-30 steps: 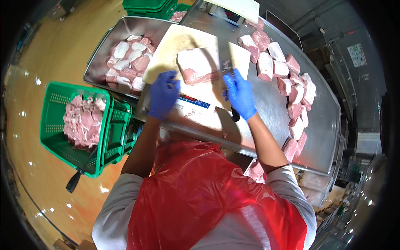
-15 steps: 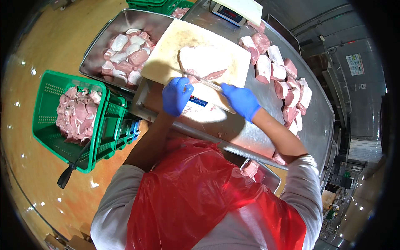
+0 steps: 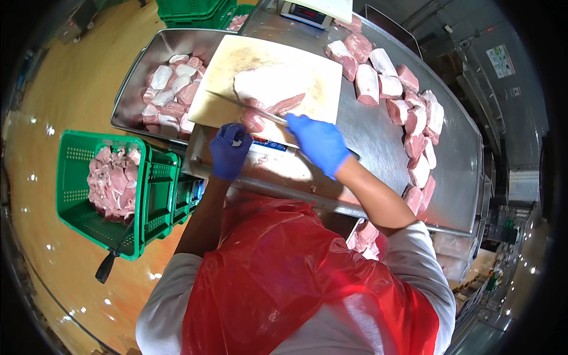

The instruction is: The person cuts large pieces of raw meat into smaller portions using a knife on a cutting board. The cut pieces are placed into a green basket and a metal tray. The person wears blue gloves and a red apron while working at a stainless steel table.

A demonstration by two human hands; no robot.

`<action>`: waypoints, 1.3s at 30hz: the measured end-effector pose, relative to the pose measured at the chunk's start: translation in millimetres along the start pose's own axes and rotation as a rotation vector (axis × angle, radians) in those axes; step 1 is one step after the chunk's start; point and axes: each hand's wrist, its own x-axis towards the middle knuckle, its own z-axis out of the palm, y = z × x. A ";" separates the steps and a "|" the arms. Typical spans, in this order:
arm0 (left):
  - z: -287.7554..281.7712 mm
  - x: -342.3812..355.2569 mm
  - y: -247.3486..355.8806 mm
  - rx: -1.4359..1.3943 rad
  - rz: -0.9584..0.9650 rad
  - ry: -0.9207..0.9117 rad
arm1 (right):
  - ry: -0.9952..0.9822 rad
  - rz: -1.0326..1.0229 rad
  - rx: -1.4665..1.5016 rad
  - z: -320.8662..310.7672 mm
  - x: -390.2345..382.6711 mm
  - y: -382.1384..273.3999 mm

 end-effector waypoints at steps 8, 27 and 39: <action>-14.9 -18.6 -36.9 -0.575 -0.347 0.253 | -0.068 -0.056 -0.245 -8.2 -36.1 50.3; 32.5 141.0 -53.2 -0.109 -0.026 -0.400 | 0.660 0.196 1.413 70.6 92.1 66.5; -11.7 20.0 25.7 -0.010 0.086 -0.038 | 0.334 0.117 0.436 43.0 5.6 1.4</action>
